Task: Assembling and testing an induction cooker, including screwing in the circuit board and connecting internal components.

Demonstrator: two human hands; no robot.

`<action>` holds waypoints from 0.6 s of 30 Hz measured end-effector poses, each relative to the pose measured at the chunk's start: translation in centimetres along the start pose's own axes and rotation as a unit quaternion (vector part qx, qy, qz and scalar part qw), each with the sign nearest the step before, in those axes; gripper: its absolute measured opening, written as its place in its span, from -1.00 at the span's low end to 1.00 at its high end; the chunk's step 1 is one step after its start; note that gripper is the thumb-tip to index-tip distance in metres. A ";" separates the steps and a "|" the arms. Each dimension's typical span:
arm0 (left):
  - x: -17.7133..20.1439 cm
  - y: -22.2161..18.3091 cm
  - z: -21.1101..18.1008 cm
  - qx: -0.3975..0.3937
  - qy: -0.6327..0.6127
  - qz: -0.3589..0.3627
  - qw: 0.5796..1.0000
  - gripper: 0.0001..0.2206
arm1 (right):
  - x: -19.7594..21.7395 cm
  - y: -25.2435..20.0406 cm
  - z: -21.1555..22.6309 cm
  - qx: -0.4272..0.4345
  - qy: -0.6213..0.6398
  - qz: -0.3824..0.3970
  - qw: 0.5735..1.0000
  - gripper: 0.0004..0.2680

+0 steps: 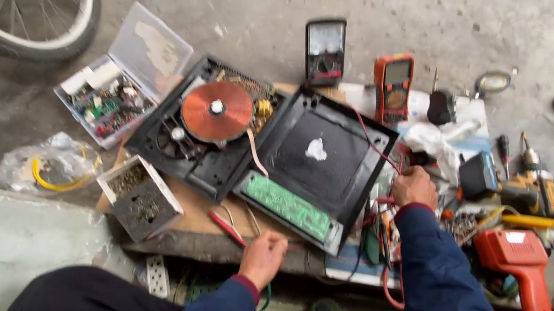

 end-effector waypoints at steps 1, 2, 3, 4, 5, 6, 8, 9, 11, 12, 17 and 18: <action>-0.3 0.5 0.6 0.033 -0.052 -0.007 0.998 -0.72 | -0.3 -0.4 -0.4 -0.008 0.016 0.028 0.999 -0.74; -1.1 2.8 1.7 0.040 -0.051 -0.005 0.998 -0.72 | -1.7 -0.2 -1.9 -0.012 0.014 0.033 0.999 -0.74; -2.2 5.1 3.2 0.068 -0.154 0.034 0.985 -0.60 | -3.3 0.1 -3.2 0.001 0.001 0.052 0.999 -0.71; -3.2 7.6 4.2 0.096 -0.256 0.071 0.959 -0.45 | -4.6 0.7 -4.4 0.014 -0.011 0.070 0.997 -0.69; -3.2 7.4 3.9 0.101 -0.255 0.073 0.959 -0.45 | -5.2 0.0 -4.6 0.011 -0.014 0.074 0.997 -0.69; -3.7 7.2 3.2 0.113 -0.289 0.113 0.944 -0.32 | -5.7 -0.3 -4.4 0.023 0.003 0.078 0.997 -0.66; -4.6 7.4 2.3 0.126 -0.326 0.154 0.924 -0.19 | -5.5 -1.5 -3.5 0.037 0.016 0.083 0.996 -0.64; -5.0 7.7 2.1 0.130 -0.350 0.159 0.914 -0.32 | -4.8 -2.2 -2.7 0.042 0.041 0.078 0.995 -0.63; -5.2 6.8 0.3 0.134 -0.381 0.164 0.900 -0.45 | -3.9 -2.8 -1.7 0.054 0.059 0.076 0.994 -0.62; -4.9 5.6 -0.9 0.142 -0.412 0.178 0.882 -0.25 | -3.8 -2.9 -1.6 0.055 0.071 0.070 0.993 -0.62; -1.4 -1.6 -6.8 0.145 -0.501 0.197 0.830 -0.05 | -4.5 -2.5 -1.6 0.057 0.077 0.083 0.992 -0.64; -1.2 -2.0 -7.0 0.143 -0.500 0.192 0.833 -0.03 | -4.5 -2.6 -1.3 0.044 0.102 0.074 0.991 -0.62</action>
Point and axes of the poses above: each hand's wrist, its own y-axis towards the middle knuckle, its own x-axis out of the back of the hand, z = x × y, the point moved 6 cm from there along y, towards the middle knuckle, and after that the axes turned 15 degrees about x, right-handed, at the moved point
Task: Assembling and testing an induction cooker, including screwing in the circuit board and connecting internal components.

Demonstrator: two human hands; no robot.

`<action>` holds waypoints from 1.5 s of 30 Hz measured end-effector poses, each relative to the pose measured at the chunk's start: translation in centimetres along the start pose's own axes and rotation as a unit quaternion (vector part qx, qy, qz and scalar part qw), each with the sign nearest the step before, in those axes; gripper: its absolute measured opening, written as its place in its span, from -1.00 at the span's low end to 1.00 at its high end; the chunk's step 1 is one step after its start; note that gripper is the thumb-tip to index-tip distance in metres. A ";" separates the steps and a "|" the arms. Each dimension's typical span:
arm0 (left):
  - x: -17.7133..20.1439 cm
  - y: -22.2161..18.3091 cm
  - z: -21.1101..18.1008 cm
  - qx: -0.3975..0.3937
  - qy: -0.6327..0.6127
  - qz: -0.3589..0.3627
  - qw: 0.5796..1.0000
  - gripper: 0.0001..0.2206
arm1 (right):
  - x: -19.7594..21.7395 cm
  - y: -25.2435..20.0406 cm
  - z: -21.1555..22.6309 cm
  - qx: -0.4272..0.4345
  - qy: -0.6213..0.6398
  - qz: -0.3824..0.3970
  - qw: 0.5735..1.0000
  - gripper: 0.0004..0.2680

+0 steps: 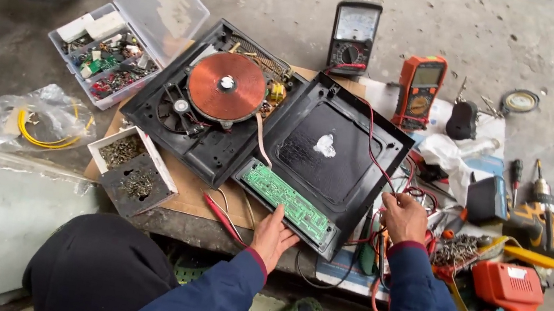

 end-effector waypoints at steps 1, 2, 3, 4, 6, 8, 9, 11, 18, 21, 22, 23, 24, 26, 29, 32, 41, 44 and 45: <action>-0.2 -0.4 0.0 -0.005 0.002 -0.003 1.000 0.00 | 0.0 0.0 0.2 -0.010 0.026 -0.011 1.000 -0.61; 1.3 2.1 0.8 -0.007 0.002 -0.003 1.000 0.00 | -0.1 0.2 0.6 -0.008 0.027 -0.012 1.000 -0.61; 2.8 4.7 1.6 -0.012 -0.006 -0.007 1.000 -0.02 | 0.0 0.5 1.0 -0.002 0.054 -0.028 0.998 -0.66; 4.4 7.2 2.5 -0.016 -0.012 -0.013 1.000 -0.04 | 0.0 0.6 1.2 0.002 0.082 -0.044 0.996 -0.70; 4.8 7.3 2.7 -0.034 -0.014 -0.005 0.999 -0.34 | 1.8 -0.1 4.7 -0.018 0.185 -0.091 0.978 -0.76; 4.8 7.3 2.7 -0.051 -0.016 0.003 0.999 -0.55 | 2.9 0.0 5.8 -0.039 0.284 -0.136 0.948 -0.83; 4.9 7.3 2.7 -0.054 -0.017 -0.003 0.998 -0.55 | 3.0 0.4 5.4 -0.032 0.318 -0.154 0.935 -0.85; 5.4 7.3 3.2 -0.051 -0.021 -0.018 0.998 -0.55 | 2.9 1.1 4.4 -0.032 0.350 -0.164 0.922 -0.88; 6.6 6.0 4.6 -0.049 -0.064 -0.027 0.996 -0.47 | 3.1 2.0 3.3 -0.037 0.412 -0.208 0.886 -0.88; 6.7 5.7 5.0 -0.041 -0.102 -0.029 0.994 -0.44 | 3.6 2.7 2.9 -0.036 0.422 -0.229 0.877 -0.88; 7.1 5.5 5.3 -0.037 -0.122 -0.034 0.991 -0.43 | 3.4 2.7 2.6 -0.039 0.426 -0.236 0.873 -0.88; 7.2 5.2 5.5 -0.036 -0.121 -0.034 0.991 -0.43 | 3.6 2.8 2.1 -0.041 0.425 -0.237 0.873 -0.88; 7.2 4.9 5.4 -0.039 -0.125 -0.034 0.991 -0.43 | 3.9 3.1 1.9 -0.038 0.423 -0.248 0.871 -0.86; 7.1 4.4 5.1 -0.044 -0.125 -0.030 0.991 -0.43 | 4.2 3.9 1.2 -0.033 0.423 -0.263 0.866 -0.84; 7.3 4.2 5.1 -0.047 -0.133 -0.033 0.989 -0.45 | 4.3 4.5 -0.5 -0.069 0.424 -0.273 0.861 -0.87; 7.9 4.4 4.9 -0.054 -0.120 -0.055 0.990 -0.47 | 5.0 4.9 0.3 -0.070 0.439 -0.280 0.851 -0.87; 8.8 4.1 4.2 -0.063 -0.125 -0.078 0.987 -0.51 | 4.4 5.3 -0.7 -0.006 0.050 -0.229 0.972 -0.62; 8.1 3.3 3.8 -0.055 -0.133 -0.073 0.987 -0.52 | 5.7 0.7 5.7 0.048 -0.026 -0.302 0.952 -0.54; 7.8 3.0 3.7 -0.054 -0.138 -0.071 0.986 -0.52 | 5.2 -0.8 7.6 0.027 0.075 -0.259 0.963 -0.51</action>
Point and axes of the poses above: each hand's wrist, its own y-axis towards the middle knuckle, its own x-axis out of the back of the hand, z = x × y, the point moved 6 cm from there along y, towards the middle knuckle, and after that the axes turned 15 degrees about x, right-handed, at the moved point
